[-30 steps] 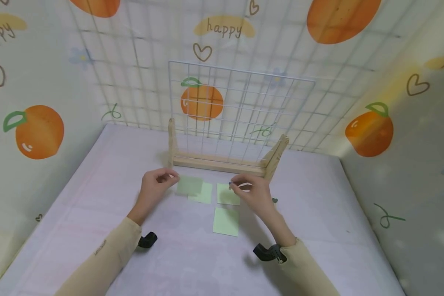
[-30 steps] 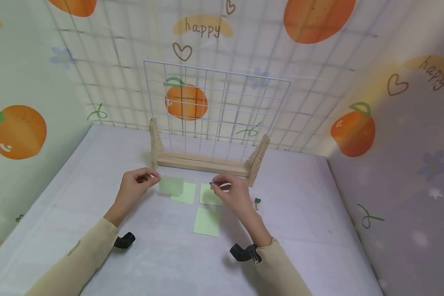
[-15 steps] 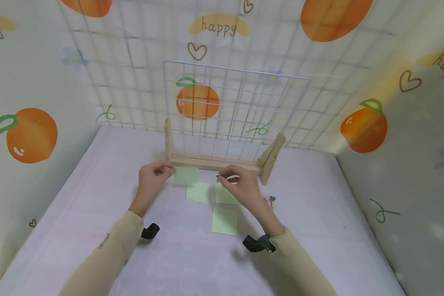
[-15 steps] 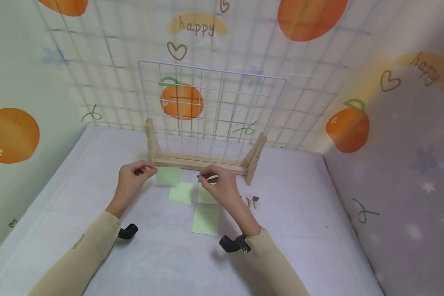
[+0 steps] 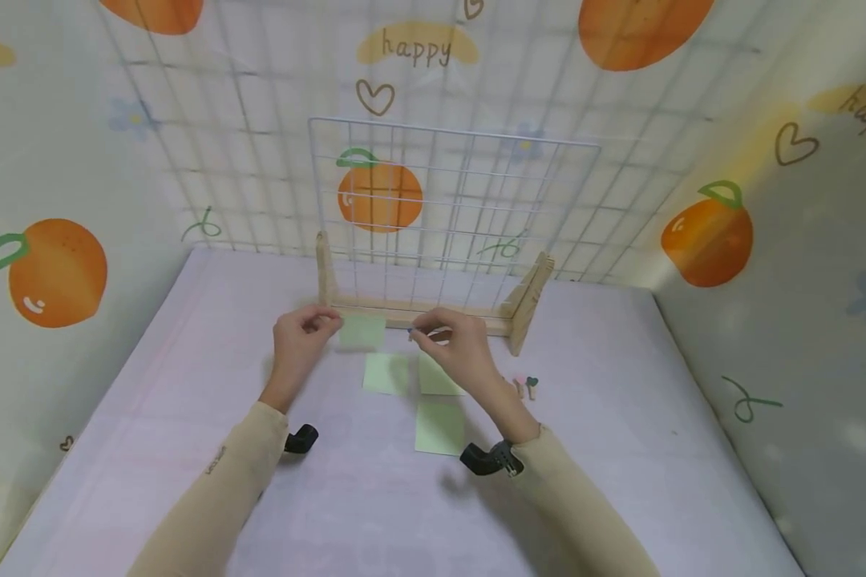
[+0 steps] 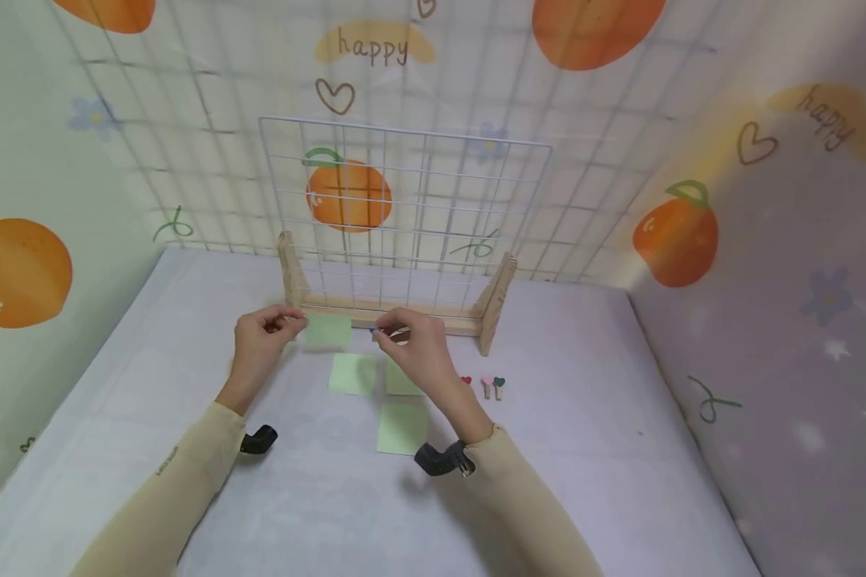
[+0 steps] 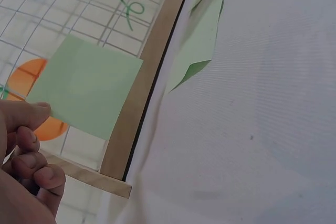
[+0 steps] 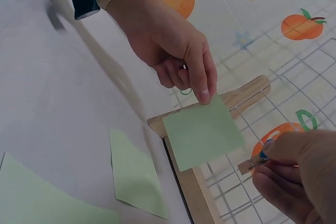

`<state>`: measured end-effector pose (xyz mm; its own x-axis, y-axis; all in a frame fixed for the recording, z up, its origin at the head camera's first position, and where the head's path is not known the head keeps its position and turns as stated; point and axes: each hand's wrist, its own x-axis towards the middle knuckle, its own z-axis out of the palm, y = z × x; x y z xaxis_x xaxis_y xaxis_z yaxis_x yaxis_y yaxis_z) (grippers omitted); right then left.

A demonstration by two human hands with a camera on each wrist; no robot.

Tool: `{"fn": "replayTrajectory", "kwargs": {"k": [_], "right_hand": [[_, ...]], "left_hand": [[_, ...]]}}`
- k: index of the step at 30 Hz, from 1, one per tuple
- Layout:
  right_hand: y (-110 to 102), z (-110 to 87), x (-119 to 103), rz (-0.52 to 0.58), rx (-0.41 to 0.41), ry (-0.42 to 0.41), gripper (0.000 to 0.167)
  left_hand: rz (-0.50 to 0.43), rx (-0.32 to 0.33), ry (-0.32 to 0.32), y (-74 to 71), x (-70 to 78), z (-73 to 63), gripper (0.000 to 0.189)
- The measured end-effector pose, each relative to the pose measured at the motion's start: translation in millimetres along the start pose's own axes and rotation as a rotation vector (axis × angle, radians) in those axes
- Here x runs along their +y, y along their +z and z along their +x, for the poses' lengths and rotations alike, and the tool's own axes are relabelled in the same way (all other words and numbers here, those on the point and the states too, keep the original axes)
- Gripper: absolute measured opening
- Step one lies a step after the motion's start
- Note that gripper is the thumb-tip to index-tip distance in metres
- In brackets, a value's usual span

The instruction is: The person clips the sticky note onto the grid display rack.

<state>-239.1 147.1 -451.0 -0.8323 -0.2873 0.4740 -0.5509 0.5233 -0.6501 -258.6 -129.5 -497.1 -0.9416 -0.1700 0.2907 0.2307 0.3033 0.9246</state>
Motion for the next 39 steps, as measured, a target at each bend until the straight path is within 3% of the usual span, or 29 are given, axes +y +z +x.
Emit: {"fn": "replayTrajectory", "kwargs": {"k": [9, 24, 39], "right_hand": [[7.7, 5.4, -2.9, 0.033, 0.02, -0.006, 0.011], [12.1, 21.9, -6.6, 0.032, 0.027, 0.003, 0.009], [13.9, 39.9, -5.4, 0.015, 0.032, -0.016, 0.012]], "left_hand": [[0.018, 0.019, 0.042, 3.6, 4.5, 7.4, 0.004], [-0.013, 0.035, 0.068, 9.2, -0.6, 27.2, 0.004], [-0.046, 0.065, 0.085, 13.0, -1.0, 32.7, 0.005]]}}
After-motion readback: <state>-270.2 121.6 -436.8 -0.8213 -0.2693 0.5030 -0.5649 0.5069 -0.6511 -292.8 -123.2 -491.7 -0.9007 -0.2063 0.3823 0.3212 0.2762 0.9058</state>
